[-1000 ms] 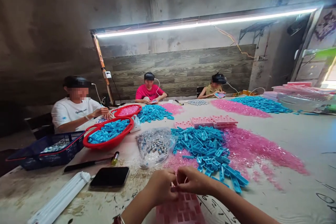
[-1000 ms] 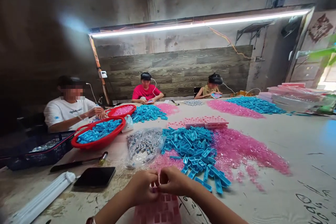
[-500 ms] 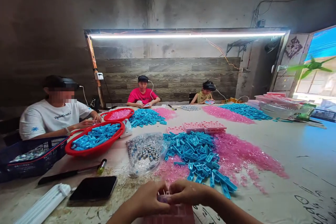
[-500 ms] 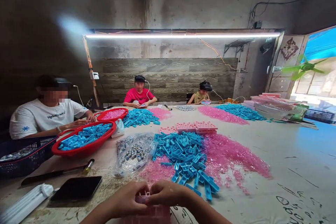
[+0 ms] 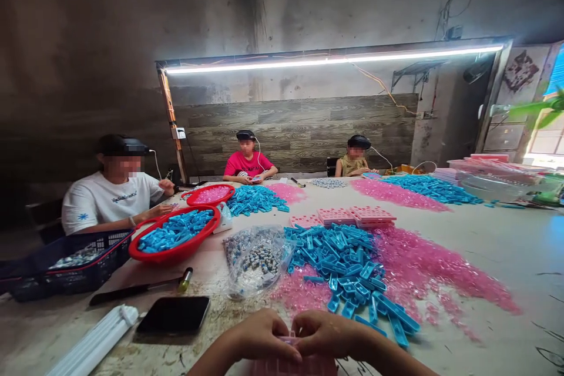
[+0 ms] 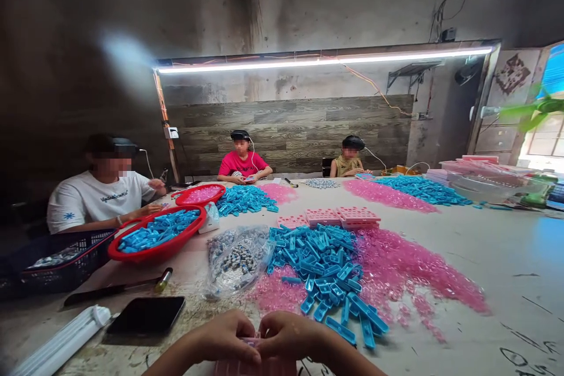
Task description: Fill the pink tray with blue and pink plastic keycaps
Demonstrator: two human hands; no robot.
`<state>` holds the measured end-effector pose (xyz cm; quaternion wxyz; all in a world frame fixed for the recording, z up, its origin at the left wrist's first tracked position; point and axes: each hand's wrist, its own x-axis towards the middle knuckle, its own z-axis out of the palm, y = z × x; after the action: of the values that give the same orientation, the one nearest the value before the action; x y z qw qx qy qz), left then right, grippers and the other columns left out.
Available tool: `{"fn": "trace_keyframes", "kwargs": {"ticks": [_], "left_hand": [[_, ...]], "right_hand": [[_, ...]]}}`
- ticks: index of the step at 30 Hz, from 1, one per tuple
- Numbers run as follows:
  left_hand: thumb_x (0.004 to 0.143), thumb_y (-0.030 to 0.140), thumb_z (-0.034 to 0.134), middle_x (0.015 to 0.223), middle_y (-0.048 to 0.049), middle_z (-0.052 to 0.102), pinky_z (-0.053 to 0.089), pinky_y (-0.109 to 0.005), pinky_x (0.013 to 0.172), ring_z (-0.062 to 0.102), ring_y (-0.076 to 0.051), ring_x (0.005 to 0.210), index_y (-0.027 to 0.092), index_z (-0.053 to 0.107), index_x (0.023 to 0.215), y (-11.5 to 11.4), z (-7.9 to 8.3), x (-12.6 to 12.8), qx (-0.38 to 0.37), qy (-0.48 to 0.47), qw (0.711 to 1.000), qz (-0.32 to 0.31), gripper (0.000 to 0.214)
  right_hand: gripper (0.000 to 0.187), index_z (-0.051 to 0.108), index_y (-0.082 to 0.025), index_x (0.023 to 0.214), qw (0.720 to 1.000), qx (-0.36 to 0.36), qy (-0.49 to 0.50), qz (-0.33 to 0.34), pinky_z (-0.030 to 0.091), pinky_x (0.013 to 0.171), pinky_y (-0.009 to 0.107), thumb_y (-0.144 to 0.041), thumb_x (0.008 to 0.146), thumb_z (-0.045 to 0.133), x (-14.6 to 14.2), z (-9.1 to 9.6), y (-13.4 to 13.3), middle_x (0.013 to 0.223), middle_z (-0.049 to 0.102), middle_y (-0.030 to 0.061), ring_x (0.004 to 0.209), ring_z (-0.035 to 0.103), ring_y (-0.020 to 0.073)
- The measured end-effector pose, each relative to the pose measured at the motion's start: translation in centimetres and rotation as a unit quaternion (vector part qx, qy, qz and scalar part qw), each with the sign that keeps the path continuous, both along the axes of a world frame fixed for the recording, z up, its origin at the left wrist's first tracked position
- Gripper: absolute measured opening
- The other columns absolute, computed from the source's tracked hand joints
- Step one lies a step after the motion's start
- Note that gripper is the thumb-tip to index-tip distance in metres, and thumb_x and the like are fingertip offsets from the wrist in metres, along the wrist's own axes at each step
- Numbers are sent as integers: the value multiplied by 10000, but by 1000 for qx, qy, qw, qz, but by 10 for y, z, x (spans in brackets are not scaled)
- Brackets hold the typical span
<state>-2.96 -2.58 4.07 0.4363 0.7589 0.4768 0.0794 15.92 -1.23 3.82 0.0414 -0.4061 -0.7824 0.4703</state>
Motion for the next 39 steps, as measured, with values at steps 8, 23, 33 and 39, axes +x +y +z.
{"fn": "trace_keyframes", "kwargs": {"ticks": [8,23,33,39], "left_hand": [[565,579,647,477,73,240,109,-261,477,211,-63,480,163,376,485,2,-5,-3,-13,-38,999,-19,503],[563,569,648,505,68,262,124,-250,475,227,-65,492,169,384,517,3,-7,-6,-71,-58,995,-30,481],[551,584,674,524,68,268,114,-257,494,229,-69,517,164,420,541,-1,-6,-7,-91,-83,992,-34,491],[602,550,666,503,74,271,113,-259,475,221,-68,493,166,422,544,0,-4,-5,-76,-54,995,-38,458]], "right_hand": [[332,611,-141,785,999,4,9,-42,245,487,194,-458,694,640,-3,-2,-2,641,462,-47,575,369,77],[331,655,-158,802,994,29,-49,-90,231,479,210,-466,682,643,-9,7,-11,611,475,-48,566,369,88],[357,624,-153,758,993,27,-59,-99,219,480,219,-496,663,643,-11,3,-13,581,450,-54,548,364,89],[389,580,-149,700,995,28,-57,-70,214,465,215,-533,667,630,-6,14,-16,578,408,-54,552,338,85]]}}
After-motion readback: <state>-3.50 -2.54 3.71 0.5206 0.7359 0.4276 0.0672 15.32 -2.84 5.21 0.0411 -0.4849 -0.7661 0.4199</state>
